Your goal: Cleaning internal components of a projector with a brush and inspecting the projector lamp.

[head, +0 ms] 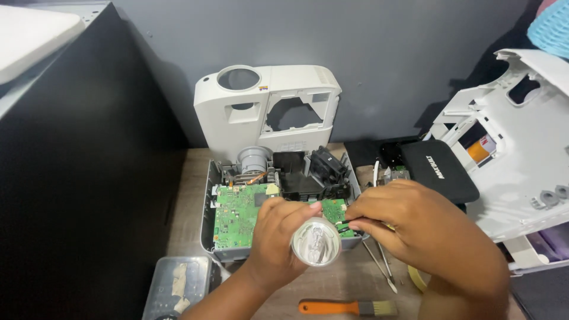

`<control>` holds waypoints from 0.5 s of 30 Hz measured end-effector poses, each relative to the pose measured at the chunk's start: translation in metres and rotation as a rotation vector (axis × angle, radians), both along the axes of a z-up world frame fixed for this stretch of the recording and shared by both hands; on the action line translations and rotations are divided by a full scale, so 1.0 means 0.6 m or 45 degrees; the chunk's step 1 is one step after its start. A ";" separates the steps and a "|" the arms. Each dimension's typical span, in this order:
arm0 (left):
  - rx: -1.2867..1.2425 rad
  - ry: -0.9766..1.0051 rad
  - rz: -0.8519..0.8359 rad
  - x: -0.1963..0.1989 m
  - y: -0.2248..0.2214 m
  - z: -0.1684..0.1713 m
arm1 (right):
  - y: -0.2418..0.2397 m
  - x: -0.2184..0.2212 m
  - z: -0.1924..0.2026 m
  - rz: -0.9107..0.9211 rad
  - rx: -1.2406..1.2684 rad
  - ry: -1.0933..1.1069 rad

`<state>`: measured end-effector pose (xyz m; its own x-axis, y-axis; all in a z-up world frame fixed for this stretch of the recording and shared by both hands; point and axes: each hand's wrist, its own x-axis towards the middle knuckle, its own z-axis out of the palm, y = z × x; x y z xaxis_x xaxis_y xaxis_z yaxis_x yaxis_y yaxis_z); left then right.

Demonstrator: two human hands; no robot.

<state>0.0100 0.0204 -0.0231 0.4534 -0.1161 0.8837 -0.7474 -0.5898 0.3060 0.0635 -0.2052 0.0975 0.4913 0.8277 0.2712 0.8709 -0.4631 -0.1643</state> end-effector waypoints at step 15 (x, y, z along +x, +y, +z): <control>0.009 0.015 -0.100 -0.005 -0.004 0.003 | 0.006 -0.014 -0.004 -0.212 -0.105 0.070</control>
<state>0.0073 0.0181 -0.0211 0.4531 -0.1581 0.8773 -0.7878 -0.5317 0.3110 0.0550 -0.2019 0.0949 0.6355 0.7519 0.1752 0.7719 -0.6139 -0.1651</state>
